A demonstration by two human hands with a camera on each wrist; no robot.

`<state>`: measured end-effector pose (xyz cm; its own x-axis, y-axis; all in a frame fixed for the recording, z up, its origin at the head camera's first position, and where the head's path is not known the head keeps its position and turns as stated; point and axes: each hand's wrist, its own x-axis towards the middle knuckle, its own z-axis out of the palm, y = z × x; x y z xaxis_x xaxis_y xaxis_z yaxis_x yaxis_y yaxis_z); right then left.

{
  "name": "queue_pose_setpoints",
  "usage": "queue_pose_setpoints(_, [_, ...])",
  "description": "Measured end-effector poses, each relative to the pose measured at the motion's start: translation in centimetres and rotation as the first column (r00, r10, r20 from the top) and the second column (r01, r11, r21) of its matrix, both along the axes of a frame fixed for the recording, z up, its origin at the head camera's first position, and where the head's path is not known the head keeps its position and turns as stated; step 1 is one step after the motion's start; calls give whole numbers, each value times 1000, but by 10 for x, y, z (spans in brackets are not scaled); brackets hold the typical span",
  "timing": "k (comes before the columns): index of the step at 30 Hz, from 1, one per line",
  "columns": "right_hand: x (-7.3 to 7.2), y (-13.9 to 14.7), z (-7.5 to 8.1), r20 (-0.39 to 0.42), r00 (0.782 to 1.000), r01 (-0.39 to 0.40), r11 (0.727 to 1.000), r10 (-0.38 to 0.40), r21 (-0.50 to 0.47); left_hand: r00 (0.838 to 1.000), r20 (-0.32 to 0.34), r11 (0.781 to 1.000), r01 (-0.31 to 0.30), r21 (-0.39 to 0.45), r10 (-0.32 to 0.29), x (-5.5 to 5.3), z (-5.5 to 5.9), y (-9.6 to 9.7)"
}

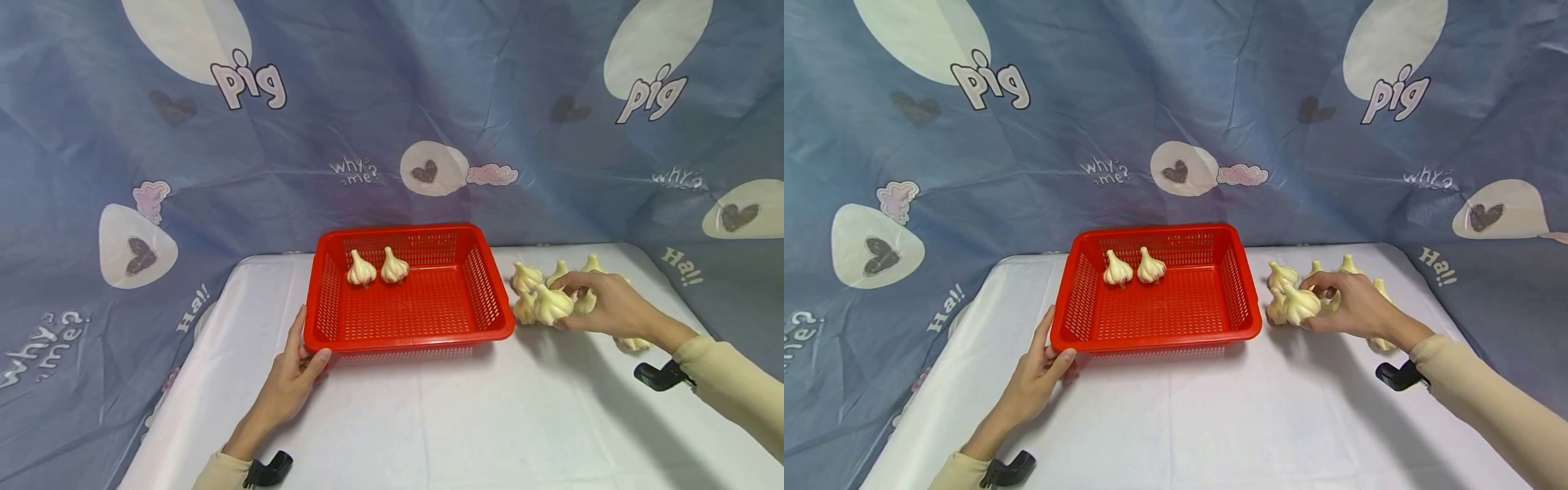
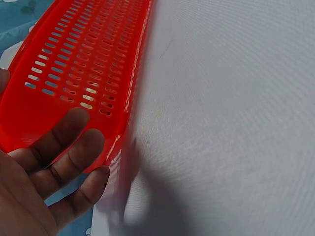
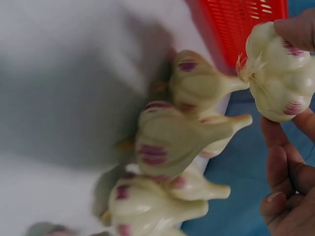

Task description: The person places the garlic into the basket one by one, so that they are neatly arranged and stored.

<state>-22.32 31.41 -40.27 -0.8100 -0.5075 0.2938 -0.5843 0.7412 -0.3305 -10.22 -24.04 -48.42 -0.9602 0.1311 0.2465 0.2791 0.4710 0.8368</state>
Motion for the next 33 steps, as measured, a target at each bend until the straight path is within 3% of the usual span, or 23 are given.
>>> queue_pose_setpoints(5, [-10, -14, 4, 79, 996, 47, 998, -44, -40, 1000, 8, 1000, -1, 2, 1, 1, 0, -1])
queue_pose_setpoints(16, [-39, -41, 15, 172, 978, 137, 983, -115, -123, 1000, 16, 1000, 11, 12, -11, 0, 1, -2])
queue_pose_setpoints(24, [-59, -63, 24, 217, 969, 157, 973, -118, -167, 1000, 14, 1000, 10, 8, -10, 0, 2, -1])
queue_pose_setpoints(33, [-71, -83, 29, 269, 959, 156, 962, -93, -223, 1000, 10, 1000, 10, -7, -10, -1, 1, -2])
